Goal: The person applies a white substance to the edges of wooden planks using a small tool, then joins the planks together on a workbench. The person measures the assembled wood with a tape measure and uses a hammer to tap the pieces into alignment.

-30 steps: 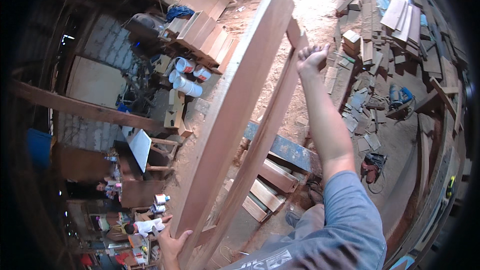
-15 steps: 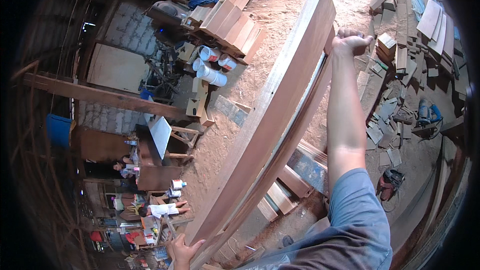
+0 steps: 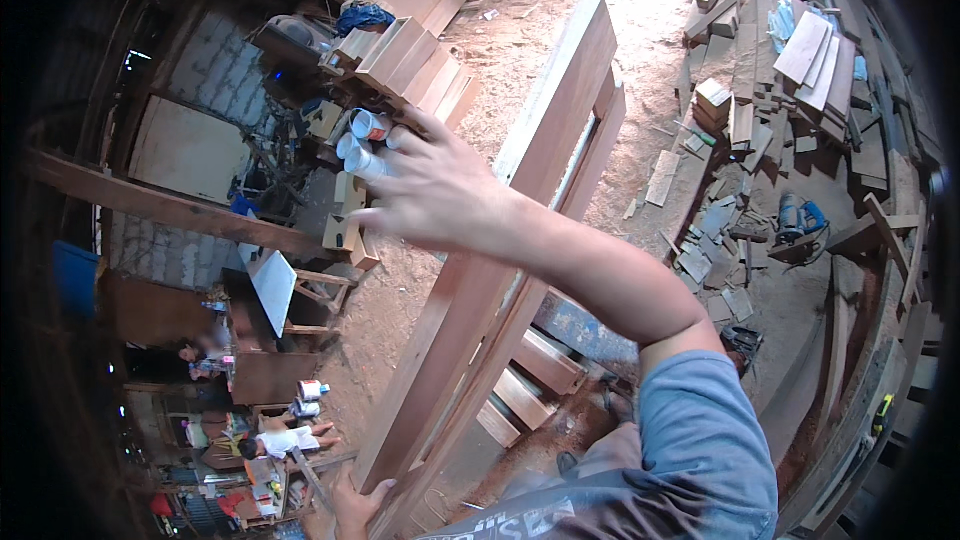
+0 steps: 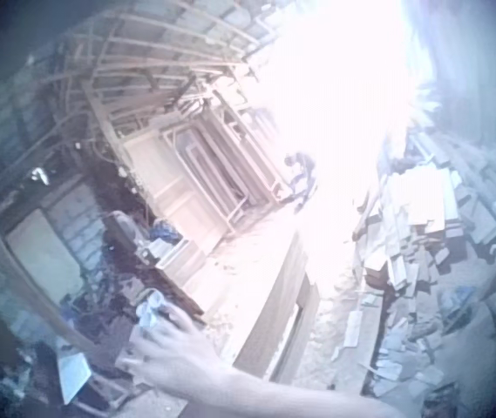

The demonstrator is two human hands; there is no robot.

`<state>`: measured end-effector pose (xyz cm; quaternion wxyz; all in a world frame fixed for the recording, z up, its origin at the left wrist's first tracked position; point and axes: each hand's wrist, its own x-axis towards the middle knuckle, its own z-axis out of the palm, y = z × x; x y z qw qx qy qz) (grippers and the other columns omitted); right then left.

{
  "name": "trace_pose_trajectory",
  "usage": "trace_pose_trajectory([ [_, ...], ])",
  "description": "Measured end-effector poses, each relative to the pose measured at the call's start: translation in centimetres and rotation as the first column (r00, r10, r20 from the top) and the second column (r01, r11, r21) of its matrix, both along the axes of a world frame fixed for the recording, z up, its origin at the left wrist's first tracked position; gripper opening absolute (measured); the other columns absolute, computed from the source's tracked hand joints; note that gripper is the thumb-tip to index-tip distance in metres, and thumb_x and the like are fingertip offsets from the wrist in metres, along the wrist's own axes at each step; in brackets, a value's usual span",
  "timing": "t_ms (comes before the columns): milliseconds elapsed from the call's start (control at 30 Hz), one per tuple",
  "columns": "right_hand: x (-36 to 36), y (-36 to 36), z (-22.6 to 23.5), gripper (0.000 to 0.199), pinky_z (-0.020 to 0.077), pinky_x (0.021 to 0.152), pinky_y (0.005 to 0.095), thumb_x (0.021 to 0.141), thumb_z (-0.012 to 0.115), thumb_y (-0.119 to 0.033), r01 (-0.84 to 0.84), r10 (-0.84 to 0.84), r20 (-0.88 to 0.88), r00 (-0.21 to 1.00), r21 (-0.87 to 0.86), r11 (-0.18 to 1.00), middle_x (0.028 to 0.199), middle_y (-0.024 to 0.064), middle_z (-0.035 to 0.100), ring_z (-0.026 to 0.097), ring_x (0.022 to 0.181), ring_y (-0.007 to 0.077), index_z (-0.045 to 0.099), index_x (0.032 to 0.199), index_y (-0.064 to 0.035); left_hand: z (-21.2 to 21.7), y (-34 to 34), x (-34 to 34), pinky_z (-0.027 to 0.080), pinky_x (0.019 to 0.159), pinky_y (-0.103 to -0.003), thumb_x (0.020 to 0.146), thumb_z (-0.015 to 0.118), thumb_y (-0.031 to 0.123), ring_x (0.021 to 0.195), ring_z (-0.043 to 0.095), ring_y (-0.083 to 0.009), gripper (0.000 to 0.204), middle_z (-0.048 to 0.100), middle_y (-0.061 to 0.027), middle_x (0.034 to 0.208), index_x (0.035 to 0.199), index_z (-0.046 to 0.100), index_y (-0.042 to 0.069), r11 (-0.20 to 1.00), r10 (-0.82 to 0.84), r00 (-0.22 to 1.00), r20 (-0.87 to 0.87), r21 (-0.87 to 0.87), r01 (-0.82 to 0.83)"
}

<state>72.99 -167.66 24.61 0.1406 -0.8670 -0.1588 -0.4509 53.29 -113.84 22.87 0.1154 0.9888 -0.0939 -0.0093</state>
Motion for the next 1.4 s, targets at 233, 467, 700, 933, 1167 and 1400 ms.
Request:
trace_pose_trajectory([
  [233, 0.7, 1.1, -1.1, 0.084, 0.0522, 0.112, 0.0514, 0.111, 0.032, -0.075, 0.013, -0.1, -0.884, 0.457, -0.105, 0.994, 0.126, 0.0169, 0.079, 0.071, 0.128, 0.0353, 0.083, 0.121, -0.0096, 1.0, -0.8, -0.2, 0.058, 0.093, -0.053, 0.069, 0.1, 0.055, 0.111, 0.073, -0.0489, 0.083, 0.076, -0.0269, 0.116, 0.123, 0.07, -0.001, 1.0, 0.018, 0.996, -0.089, -0.023, -0.02],
  [467, -2.4, 10.0, 6.2, 0.076, 0.0229, 0.132, 0.0627, 0.113, 0.031, -0.07, -0.015, -0.052, -0.739, 0.672, -0.084, 0.996, 0.126, 0.015, 0.079, 0.068, 0.133, 0.0339, 0.079, 0.132, -0.0146, 1.8, 7.7, -1.8, 0.044, 0.119, -0.053, 0.092, 0.075, 0.071, 0.142, 0.058, -0.0422, 0.086, 0.066, -0.027, 0.144, 0.14, 0.068, 0.0, 0.968, -0.022, 0.981, 0.193, -0.241, 0.069],
  [700, -3.4, 14.8, -0.9, 0.092, 0.0458, 0.122, 0.0519, 0.106, 0.029, -0.082, 0.131, -0.232, -0.888, 0.397, -0.196, 0.972, 0.139, 0.0209, 0.074, 0.064, 0.138, 0.0398, 0.082, 0.125, -0.0093, 2.4, 21.7, -6.2, 0.044, 0.117, -0.052, 0.114, 0.051, 0.052, 0.138, 0.058, -0.0462, 0.061, 0.067, -0.0244, 0.143, 0.137, 0.07, 0.0, 0.988, 0.153, 0.969, 0.196, -0.054, -0.145],
  [933, -0.3, 14.1, 0.5, 0.083, 0.0266, 0.128, 0.0704, 0.108, 0.027, -0.08, 0.088, -0.459, -0.795, 0.397, -0.465, 0.881, 0.167, 0.0199, 0.051, 0.053, 0.147, 0.0496, 0.044, 0.17, -0.0278, -1.3, 29.0, -3.5, 0.046, 0.118, -0.05, 0.112, 0.042, 0.068, 0.137, 0.062, -0.046, 0.078, 0.072, -0.027, 0.136, 0.138, 0.073, 0.001, 0.868, 0.474, 0.848, -0.237, -0.037, -0.496],
  [1167, -5.4, 32.1, 3.8, 0.049, 0.0422, 0.116, 0.0688, 0.114, 0.046, -0.049, 0.032, -0.191, -0.287, 0.939, -0.48, 0.877, 0.123, 0.015, 0.076, 0.072, 0.12, 0.0407, 0.057, 0.156, -0.0267, -0.2, 29.4, -5.2, 0.051, 0.111, -0.052, 0.105, 0.039, 0.081, 0.132, 0.067, -0.0432, 0.088, 0.074, -0.0233, 0.136, 0.136, 0.073, 0.006, 0.892, 0.443, 0.893, -0.08, -0.062, -0.448],
  [1400, -8.8, 39.1, -0.5, 0.074, 0.0492, 0.113, 0.0499, 0.109, 0.041, -0.071, 0.018, 0.033, -0.975, 0.219, 0.038, 0.999, 0.132, 0.0199, 0.077, 0.07, 0.127, 0.0396, 0.082, 0.123, -0.0106, 1.0, 29.1, -6.6, 0.051, 0.114, -0.052, 0.103, 0.035, 0.085, 0.134, 0.068, -0.0392, 0.093, 0.073, -0.0226, 0.138, 0.137, 0.073, 0.007, 0.881, 0.461, 0.879, -0.123, -0.054, -0.469],
])
